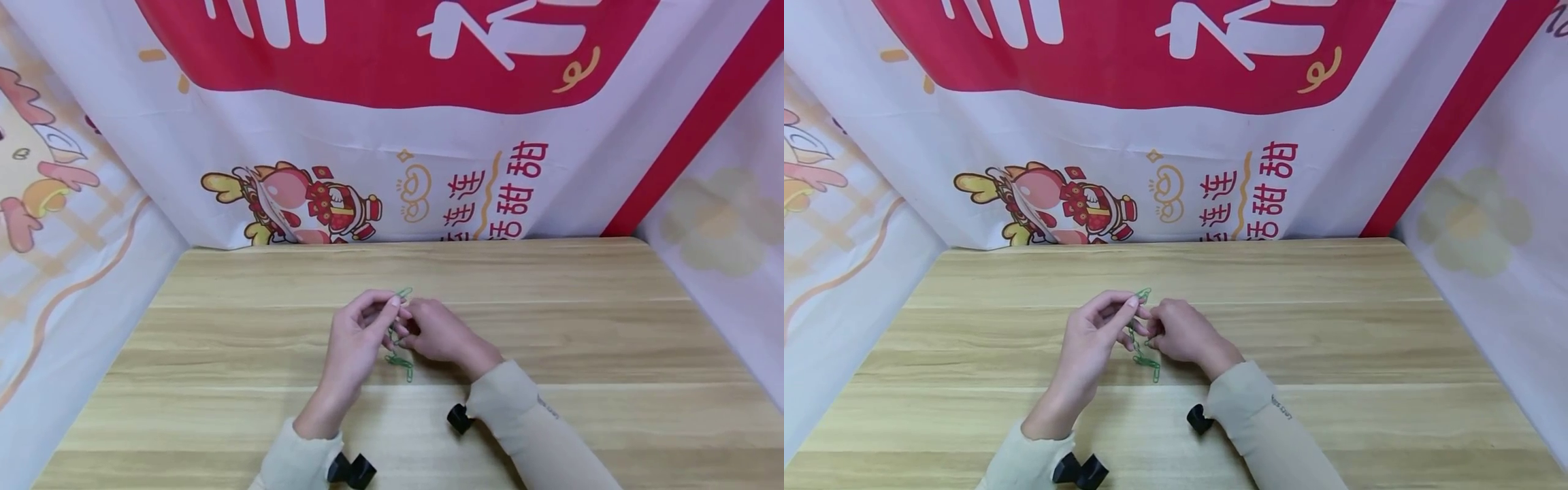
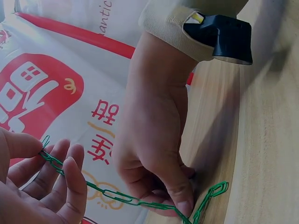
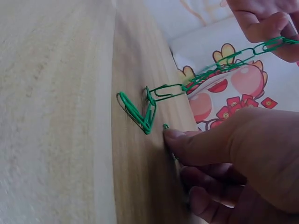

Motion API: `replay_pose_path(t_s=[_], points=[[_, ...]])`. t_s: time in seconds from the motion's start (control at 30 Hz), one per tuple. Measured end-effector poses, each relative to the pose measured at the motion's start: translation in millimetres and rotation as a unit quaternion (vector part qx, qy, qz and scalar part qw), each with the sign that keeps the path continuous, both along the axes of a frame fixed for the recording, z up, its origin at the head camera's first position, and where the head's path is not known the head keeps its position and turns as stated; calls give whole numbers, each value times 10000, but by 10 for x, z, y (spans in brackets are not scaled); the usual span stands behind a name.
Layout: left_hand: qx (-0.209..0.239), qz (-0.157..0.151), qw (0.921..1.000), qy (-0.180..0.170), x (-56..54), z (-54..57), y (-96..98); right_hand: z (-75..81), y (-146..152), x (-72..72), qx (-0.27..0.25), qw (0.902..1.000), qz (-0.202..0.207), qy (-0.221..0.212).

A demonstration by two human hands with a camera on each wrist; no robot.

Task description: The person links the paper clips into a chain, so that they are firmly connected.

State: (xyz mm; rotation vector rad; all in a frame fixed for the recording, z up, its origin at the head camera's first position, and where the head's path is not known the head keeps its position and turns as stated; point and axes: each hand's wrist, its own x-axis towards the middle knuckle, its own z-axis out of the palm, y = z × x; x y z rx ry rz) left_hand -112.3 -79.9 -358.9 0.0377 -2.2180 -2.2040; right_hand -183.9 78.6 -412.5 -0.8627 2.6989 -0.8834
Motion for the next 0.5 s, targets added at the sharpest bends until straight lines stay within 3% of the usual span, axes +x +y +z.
replay_pose_path(t_s=[0.1,0.2,0.33,0.5], points=[[-35,-37,9999,-100,0,-7,0,7,32,16,100,9998,122,-91],[-47,-96,9998,-166,3,-11,8,10,97,48,17,9996,-58,-290],[-19,-192,9994,-278,2,-25,41,-5,254,102,-753,9950,-525,-384],[-21,-196,9990,-413,6,-48,63,79,439,174,-1738,9789,-884,-614]])
